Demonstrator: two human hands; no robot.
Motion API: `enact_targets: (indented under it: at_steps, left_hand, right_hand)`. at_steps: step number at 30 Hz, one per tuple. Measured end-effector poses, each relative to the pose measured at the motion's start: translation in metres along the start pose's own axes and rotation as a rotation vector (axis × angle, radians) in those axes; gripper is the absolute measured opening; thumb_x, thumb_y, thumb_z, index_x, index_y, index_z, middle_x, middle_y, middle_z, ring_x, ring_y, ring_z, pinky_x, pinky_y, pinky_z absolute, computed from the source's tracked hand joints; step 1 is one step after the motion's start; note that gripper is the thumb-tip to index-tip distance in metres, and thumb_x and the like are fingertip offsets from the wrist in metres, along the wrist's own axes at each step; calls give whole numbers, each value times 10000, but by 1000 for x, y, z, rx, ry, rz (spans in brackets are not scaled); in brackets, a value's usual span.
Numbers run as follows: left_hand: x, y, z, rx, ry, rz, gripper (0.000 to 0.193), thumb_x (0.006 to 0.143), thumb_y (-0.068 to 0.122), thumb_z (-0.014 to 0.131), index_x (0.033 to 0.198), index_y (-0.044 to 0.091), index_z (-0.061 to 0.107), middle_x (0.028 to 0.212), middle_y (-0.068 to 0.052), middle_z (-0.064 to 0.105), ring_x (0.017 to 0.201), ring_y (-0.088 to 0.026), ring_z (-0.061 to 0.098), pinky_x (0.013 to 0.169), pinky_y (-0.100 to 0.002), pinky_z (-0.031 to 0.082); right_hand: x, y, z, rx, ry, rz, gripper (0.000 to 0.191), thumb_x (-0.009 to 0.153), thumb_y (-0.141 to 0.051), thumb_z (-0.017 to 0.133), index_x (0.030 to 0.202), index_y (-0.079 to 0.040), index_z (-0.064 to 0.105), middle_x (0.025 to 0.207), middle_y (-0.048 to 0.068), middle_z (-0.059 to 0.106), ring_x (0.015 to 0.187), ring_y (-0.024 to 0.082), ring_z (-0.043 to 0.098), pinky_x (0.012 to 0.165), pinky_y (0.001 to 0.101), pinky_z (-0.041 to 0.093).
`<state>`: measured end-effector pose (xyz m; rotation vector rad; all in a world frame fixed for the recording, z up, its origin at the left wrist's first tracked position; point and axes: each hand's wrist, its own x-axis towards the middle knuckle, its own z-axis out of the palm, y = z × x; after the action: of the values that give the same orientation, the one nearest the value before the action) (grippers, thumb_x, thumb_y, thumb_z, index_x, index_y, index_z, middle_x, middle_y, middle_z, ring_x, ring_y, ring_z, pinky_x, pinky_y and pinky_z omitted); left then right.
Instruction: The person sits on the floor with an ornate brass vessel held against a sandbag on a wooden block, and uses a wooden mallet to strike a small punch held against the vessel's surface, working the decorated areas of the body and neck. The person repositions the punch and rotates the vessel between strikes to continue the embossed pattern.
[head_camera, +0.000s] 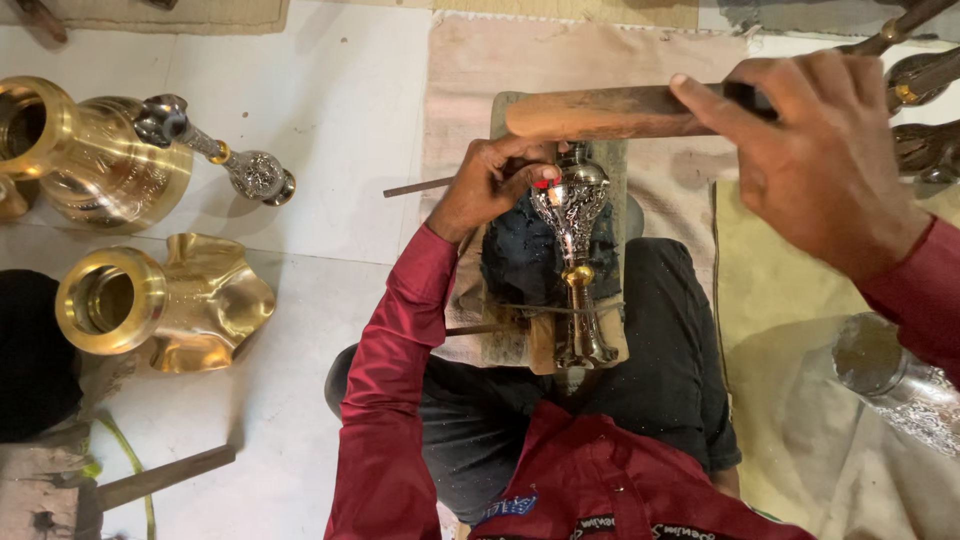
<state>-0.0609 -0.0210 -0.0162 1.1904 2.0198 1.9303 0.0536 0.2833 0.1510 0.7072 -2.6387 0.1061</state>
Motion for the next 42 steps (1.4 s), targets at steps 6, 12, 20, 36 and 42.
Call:
enact_targets:
  at_steps: [6, 12, 20, 36, 42]
  left_hand:
    - [-3, 0, 2, 83, 26, -133, 118, 989, -45, 766, 1075, 35, 755, 884, -31, 697, 735, -92, 565, 647, -232, 464]
    - [-2, 0, 1, 34, 18, -60, 261, 961, -49, 702, 1194, 65, 691, 968, -7, 730, 907, -59, 720, 822, -219, 627]
    - [-4, 1, 1, -37, -1, -72, 160, 992, -42, 695, 1133, 31, 719, 1029, -32, 765, 968, -96, 732, 891, -253, 624]
    - [-7, 0, 3, -1, 34, -84, 130, 978, -64, 707, 1082, 14, 711, 968, -26, 698, 784, -28, 610, 639, -206, 490]
    - [-9, -6, 1, 82, 25, -90, 159, 969, -67, 713, 1088, 36, 739, 927, -7, 739, 732, -26, 601, 598, -201, 453]
  right_hand:
    - [9, -12, -6, -89, 7, -60, 660, 830, 2, 703, 1470, -120, 599, 1120, 133, 591, 952, 275, 541, 842, 448, 476]
    - [0, -1, -1, 75, 101, -45, 616, 934, 51, 695, 1532, -26, 570, 1183, 194, 605, 1065, 299, 571, 933, 436, 496]
    - [3, -8, -8, 48, 76, -68, 624, 893, 34, 713, 1498, -31, 574, 1156, 175, 591, 1053, 324, 567, 908, 454, 485]
    - [-24, 20, 21, -92, 42, -46, 632, 973, 50, 719, 1575, -125, 637, 1253, 131, 587, 1070, 272, 502, 916, 438, 391]
    - [-20, 9, 9, -174, 12, -94, 675, 836, 17, 689, 1488, -142, 616, 1194, 106, 578, 1050, 259, 517, 945, 422, 425]
